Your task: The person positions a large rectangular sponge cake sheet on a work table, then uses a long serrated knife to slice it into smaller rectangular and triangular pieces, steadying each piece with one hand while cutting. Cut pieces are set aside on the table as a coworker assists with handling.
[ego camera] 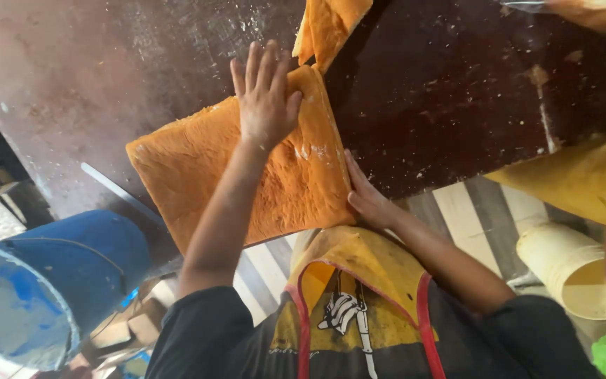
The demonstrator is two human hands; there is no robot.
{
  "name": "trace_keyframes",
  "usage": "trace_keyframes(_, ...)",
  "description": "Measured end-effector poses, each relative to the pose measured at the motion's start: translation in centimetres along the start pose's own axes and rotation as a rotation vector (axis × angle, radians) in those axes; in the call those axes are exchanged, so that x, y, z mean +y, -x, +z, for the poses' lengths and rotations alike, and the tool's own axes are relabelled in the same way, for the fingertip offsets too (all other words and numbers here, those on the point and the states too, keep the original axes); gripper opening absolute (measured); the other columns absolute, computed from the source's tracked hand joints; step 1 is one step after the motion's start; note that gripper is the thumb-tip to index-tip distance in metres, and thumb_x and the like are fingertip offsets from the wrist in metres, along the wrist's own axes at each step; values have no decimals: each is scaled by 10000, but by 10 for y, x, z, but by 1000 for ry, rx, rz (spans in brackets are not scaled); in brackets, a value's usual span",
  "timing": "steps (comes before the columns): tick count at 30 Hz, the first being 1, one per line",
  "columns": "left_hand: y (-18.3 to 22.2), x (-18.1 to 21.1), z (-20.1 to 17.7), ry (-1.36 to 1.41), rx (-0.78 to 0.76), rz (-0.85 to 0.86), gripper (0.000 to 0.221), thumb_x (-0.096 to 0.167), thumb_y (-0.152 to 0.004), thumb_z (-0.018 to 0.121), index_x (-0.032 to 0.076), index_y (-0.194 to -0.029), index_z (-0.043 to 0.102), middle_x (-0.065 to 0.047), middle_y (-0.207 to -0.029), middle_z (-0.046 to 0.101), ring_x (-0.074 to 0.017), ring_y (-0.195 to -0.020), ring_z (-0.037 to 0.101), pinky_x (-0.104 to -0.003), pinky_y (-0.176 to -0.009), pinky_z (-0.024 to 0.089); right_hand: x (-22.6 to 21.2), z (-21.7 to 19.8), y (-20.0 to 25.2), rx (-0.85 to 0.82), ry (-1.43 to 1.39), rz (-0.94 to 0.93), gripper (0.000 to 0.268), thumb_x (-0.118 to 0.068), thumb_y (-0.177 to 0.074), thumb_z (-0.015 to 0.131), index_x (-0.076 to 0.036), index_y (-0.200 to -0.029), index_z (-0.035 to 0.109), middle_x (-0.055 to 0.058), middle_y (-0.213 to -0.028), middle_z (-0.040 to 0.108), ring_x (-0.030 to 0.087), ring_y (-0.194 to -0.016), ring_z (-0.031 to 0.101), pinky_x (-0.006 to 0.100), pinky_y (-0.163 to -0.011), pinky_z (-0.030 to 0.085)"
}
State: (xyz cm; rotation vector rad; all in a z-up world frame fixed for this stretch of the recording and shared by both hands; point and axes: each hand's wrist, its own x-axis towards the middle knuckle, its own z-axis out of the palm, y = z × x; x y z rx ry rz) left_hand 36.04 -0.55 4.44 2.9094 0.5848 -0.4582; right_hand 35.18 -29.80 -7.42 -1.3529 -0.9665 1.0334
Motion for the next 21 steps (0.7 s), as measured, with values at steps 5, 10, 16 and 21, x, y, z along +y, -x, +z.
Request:
trace_keyframes(5,42,35,29,159,104,-142,824,506,-1022,512,64,-1619,156,-140,-1698,42,-300,-1560,-23,-555,-1238,-81,-6,28,30,114,-83,191,735,-224,-1047,374,-18,-1650,8,171,-1750,3,310,-1617,4,424,-1288,62)
trace_keyframes(10,72,8,65,285,334,-11,704,414,-1085,518,115,-1647,219,-104,-1742,124,-292,-1620,40,-569,-1307,-19,-14,26,14,366,72,172,681,-137,-1027,423,-16,-1648,170,177,-1733,167,289,-1595,170,416,-1276,162)
trace_keyframes(16,180,-51,74,506,801,6,512,190,-997,720,126,-1468,530,-125,-1592,458,-340,-1542,351,-560,-1284,230,-53,-4,-103,590,360,87,572,-262,-1038,611,44,-1493,445,202,-1480,550,260,-1265,624,380,-1046,512)
trace_keyframes(21,282,-119,90,319,693,-523,649,225,-899,763,68,-1455,470,-177,-1562,438,-408,-1472,402,-546,-1207,312,-74,-3,-142,601,413,392,472,-317,-921,748,26,-1240,694,164,-1133,745,245,-1006,721,363,-887,554)
